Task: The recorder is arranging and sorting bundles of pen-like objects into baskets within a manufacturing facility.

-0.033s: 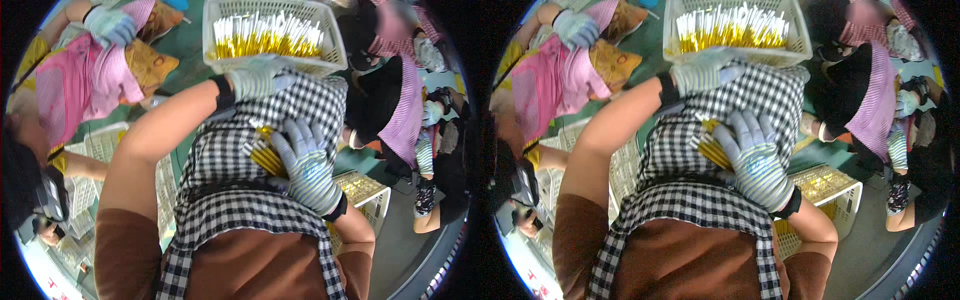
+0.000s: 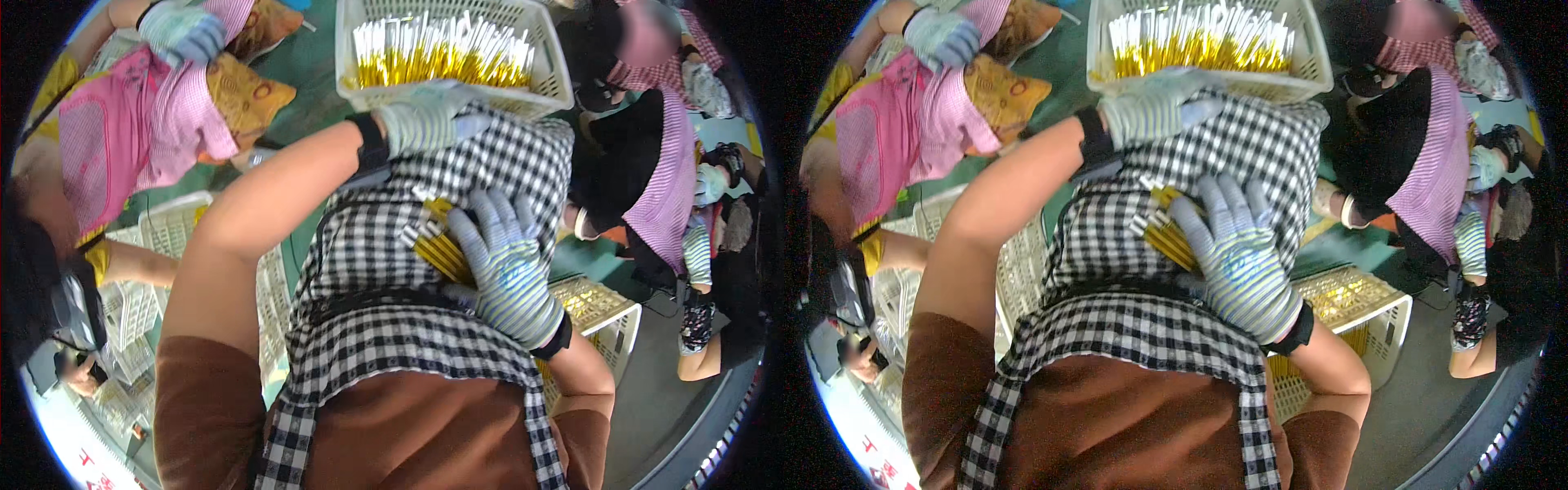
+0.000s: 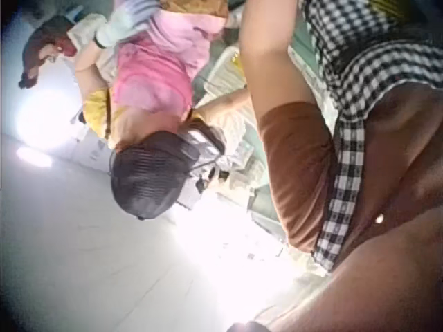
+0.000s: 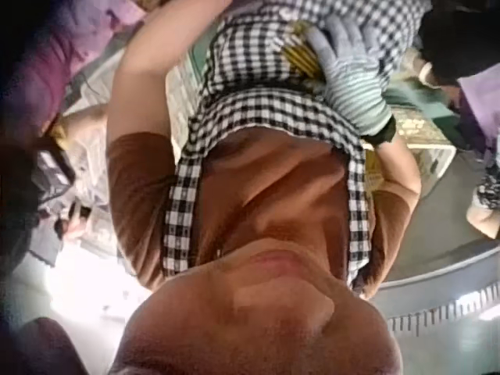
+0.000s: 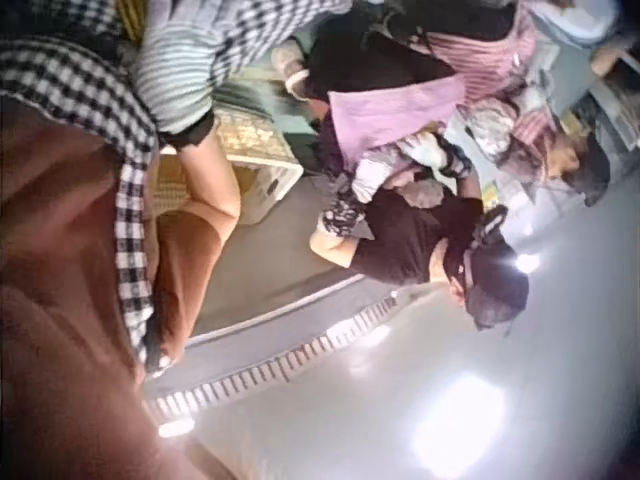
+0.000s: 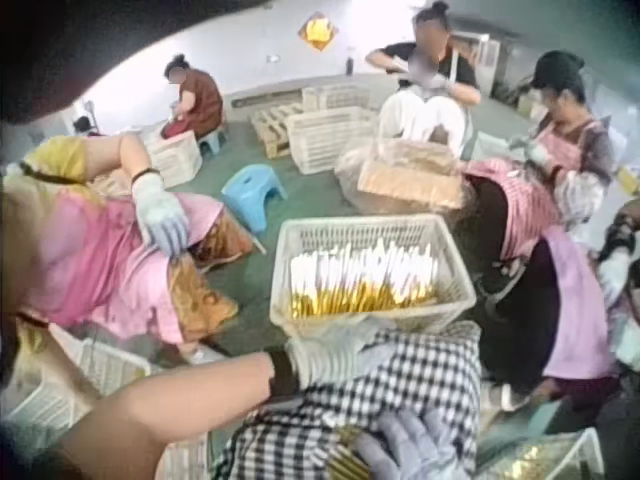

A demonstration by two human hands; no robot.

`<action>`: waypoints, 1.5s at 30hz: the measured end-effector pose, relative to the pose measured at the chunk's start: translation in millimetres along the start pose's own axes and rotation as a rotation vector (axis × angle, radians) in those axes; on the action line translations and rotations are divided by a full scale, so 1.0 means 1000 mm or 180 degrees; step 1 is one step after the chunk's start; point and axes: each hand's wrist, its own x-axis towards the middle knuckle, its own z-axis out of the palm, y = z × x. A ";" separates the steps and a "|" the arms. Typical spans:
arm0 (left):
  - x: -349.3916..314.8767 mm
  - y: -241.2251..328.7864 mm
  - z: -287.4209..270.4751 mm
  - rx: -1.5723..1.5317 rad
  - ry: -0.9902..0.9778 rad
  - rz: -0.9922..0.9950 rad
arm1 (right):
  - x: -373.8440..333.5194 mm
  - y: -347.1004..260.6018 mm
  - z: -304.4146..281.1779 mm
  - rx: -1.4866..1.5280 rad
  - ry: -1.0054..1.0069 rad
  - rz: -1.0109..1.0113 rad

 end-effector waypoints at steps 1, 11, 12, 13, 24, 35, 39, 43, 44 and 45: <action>0.002 -0.003 0.002 0.0202 -0.0051 -0.0094 | -0.001 -0.001 0.003 -0.0026 -0.0040 0.0022; -0.003 -0.004 0.003 0.0325 -0.0126 -0.0218 | -0.008 -0.006 0.031 -0.0757 0.0199 -0.0001; -0.005 -0.003 0.002 0.0244 -0.0138 -0.0168 | -0.009 -0.008 0.033 -0.0732 0.0275 -0.0161; -0.008 -0.001 0.001 0.0207 -0.0167 -0.0164 | -0.011 -0.010 0.035 -0.0770 0.0186 -0.0114; -0.002 0.014 -0.012 0.0223 -0.0339 -0.0130 | -0.025 -0.010 -0.018 0.2139 0.1208 0.0829; -0.005 0.026 -0.017 0.0051 -0.0212 0.0259 | -0.034 0.017 0.034 0.1724 0.1938 0.0716; -0.008 0.042 -0.033 0.0201 -0.0319 -0.0276 | -0.028 0.018 0.014 0.2256 0.1922 0.0362; -0.005 0.071 -0.058 -0.0160 0.0092 -0.0041 | -0.034 0.021 -0.005 0.1231 0.2306 0.0066; -0.005 0.083 -0.062 -0.0235 0.0536 0.0340 | -0.039 0.019 -0.006 0.0862 0.2289 -0.0086; -0.004 0.098 -0.062 -0.0578 0.0659 0.0667 | -0.037 0.021 -0.003 0.1489 0.2379 0.0213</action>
